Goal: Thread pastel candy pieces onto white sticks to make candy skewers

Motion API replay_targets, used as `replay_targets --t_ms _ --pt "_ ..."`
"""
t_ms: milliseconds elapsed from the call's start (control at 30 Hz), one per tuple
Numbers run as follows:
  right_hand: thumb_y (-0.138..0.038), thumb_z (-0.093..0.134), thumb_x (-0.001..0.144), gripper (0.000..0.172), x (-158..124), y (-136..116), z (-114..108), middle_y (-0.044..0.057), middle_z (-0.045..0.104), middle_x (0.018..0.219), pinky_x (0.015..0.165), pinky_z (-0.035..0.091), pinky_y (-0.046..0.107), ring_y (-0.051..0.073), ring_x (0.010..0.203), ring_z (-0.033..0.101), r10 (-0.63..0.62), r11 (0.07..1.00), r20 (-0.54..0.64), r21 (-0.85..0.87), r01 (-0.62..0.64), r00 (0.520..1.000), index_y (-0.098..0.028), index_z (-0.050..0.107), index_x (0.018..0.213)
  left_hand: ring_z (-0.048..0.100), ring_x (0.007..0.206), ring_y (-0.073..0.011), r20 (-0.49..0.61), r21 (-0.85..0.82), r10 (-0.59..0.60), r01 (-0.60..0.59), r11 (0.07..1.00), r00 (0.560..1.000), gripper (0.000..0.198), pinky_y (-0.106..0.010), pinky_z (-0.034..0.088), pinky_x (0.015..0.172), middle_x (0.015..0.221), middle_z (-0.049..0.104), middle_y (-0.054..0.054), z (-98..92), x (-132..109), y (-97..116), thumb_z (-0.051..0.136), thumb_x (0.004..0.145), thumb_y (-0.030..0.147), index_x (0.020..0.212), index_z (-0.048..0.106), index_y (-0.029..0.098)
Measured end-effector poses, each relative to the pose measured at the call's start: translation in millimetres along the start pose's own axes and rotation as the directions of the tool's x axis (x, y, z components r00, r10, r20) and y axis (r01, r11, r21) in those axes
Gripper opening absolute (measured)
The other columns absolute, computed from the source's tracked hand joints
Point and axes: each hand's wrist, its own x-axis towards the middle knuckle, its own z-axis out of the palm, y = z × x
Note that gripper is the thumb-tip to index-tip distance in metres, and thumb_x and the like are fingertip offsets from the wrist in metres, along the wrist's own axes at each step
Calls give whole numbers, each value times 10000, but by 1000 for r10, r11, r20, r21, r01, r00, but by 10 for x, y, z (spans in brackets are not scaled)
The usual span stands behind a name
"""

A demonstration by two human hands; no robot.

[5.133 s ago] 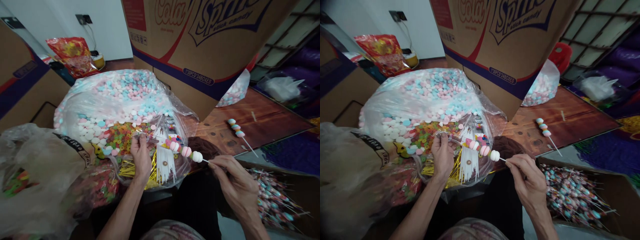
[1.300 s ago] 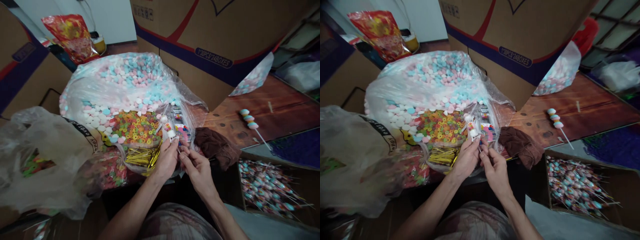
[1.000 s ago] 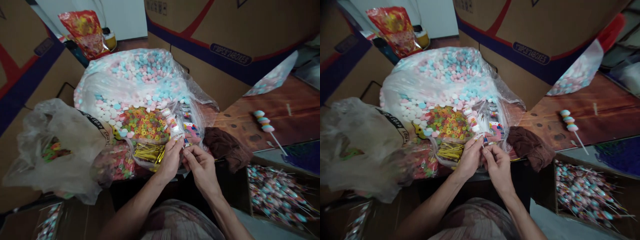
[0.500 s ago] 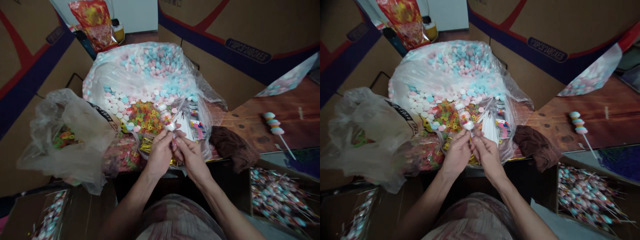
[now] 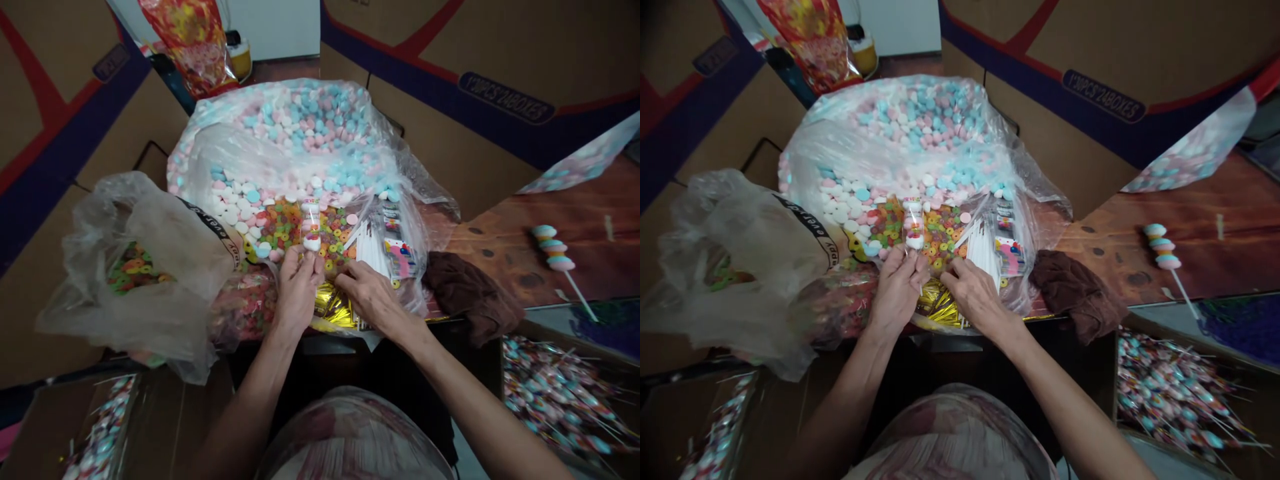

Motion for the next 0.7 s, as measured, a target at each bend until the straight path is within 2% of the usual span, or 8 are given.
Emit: replay_targets --t_ms 100,233,400,533,633,700 --pt "-50 445 911 247 0 60 -5 72 600 923 629 391 280 192 798 524 -27 999 -27 34 28 999 -206 636 914 391 548 -59 19 8 20 -20 1000 1000 199 -167 309 501 646 510 21 21 6 28 765 757 256 812 590 179" --pt "-100 400 956 242 -22 141 -39 67 614 898 667 417 275 177 787 550 0 976 -117 218 26 993 -204 616 924 395 553 -57 36 -13 9 -9 1000 999 195 -167 305 493 671 525 11 20 59 70 777 735 253 835 633 166" --pt "-209 447 970 168 -27 166 -49 46 604 809 703 430 297 175 747 562 225 889 -228 447 -104 947 -199 588 878 348 520 -40 -6 -1 -5 5 1000 1000 174 -151 272 464 665 513 15 -7 120 -16 746 750 244 777 601 152" --pt "-260 499 937 149 3 100 -34 4 581 745 650 415 273 154 693 535 445 733 -261 656 -181 856 -210 589 829 448 577 -71 -88 111 40 -30 993 995 182 -151 311 493 670 528 29 22 106 -140 699 802 280 874 551 202" --pt "-298 530 922 161 41 32 -27 -10 560 719 620 405 258 142 666 508 526 623 -225 758 -192 821 -205 590 805 474 597 -86 -49 168 64 -55 984 997 172 -162 339 525 660 529 48 95 62 -213 662 832 260 907 509 235" --pt "-314 554 910 173 70 -5 -23 -15 558 707 609 406 253 134 644 500 553 576 -196 792 -201 810 -201 587 783 450 585 -78 -6 165 25 -24 986 1000 153 -164 341 541 652 519 51 149 24 -247 667 826 219 869 519 223"
